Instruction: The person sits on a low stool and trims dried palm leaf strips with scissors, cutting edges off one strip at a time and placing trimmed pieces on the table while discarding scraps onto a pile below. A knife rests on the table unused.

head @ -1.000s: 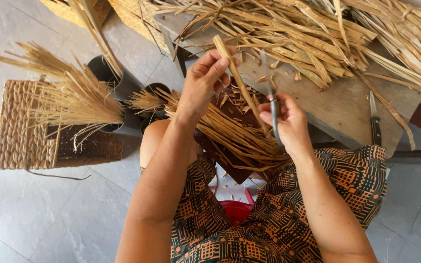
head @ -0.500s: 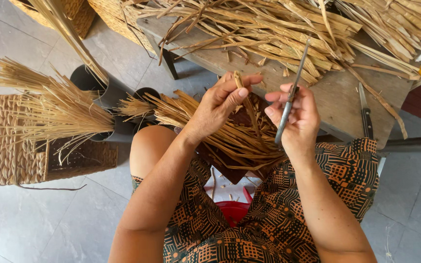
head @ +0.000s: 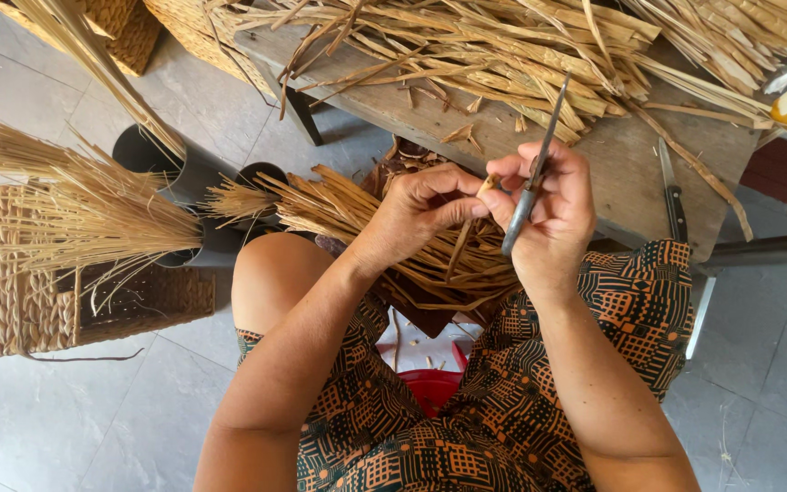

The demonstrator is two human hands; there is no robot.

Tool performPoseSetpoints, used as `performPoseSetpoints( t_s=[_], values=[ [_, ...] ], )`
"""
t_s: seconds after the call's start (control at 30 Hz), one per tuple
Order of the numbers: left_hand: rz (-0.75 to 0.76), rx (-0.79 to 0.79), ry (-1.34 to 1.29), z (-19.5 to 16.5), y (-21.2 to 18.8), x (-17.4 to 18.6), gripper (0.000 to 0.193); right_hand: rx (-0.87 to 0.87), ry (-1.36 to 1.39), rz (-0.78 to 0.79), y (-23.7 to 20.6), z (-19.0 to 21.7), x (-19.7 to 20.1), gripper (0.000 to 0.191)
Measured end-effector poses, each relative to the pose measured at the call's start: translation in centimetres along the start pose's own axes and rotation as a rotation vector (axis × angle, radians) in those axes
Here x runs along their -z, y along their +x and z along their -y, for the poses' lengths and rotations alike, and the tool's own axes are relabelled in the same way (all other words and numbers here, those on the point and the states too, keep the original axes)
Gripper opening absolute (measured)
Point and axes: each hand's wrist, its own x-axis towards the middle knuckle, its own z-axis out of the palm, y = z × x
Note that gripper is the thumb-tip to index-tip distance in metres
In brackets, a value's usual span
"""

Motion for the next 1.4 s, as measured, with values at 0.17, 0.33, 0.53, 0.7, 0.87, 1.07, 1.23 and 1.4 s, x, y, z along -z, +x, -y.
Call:
performPoseSetpoints(
  t_s=[0.17, 0.33, 0.53, 0.7, 0.87, 1.07, 1.23, 1.4],
  values=[
    [0.004, 0.042, -0.157, 0.4, 0.2, -0.7, 0.019, -0.021, 0.046, -0.031, 0.0, -0.5, 0.2, 0.044],
    [-0.109, 0.056, -0.255, 0.4, 0.3, 0.5, 0.018, -0.008, -0.108, 0.131, 0.3, -0.9, 0.7, 0.058],
    [-0.237, 0.032, -0.232, 0.6, 0.5, 2.1, 0.011, -0.189, -0.364, 0.252, -0.3, -0.9, -0.5, 0.071],
    [-0.243, 0.028, -0.252, 0.5, 0.2, 2.6, 0.01, -0.209, -0.501, 0.261, -0.2, 0.0, -1.2, 0.068],
    [-0.238, 0.05, -0.237, 0.5, -0.3, 3.1, 0.01, -0.18, -0.442, 0.266, -0.3, 0.3, -1.8, 0.062],
    [-0.225, 0.087, -0.226, 0.5, -0.4, 3.7, 0.011, -0.138, -0.551, 0.25, -0.2, -0.2, -2.0, 0.055],
    [-0.226, 0.136, -0.184, 0.1, -0.9, 4.2, 0.013, -0.198, -0.464, 0.259, -0.5, -0.9, -2.1, 0.05],
    [-0.245, 0.149, -0.174, 0.0, -0.8, 4.6, 0.013, -0.245, -0.395, 0.262, -0.9, -1.7, -2.4, 0.047]
  ],
)
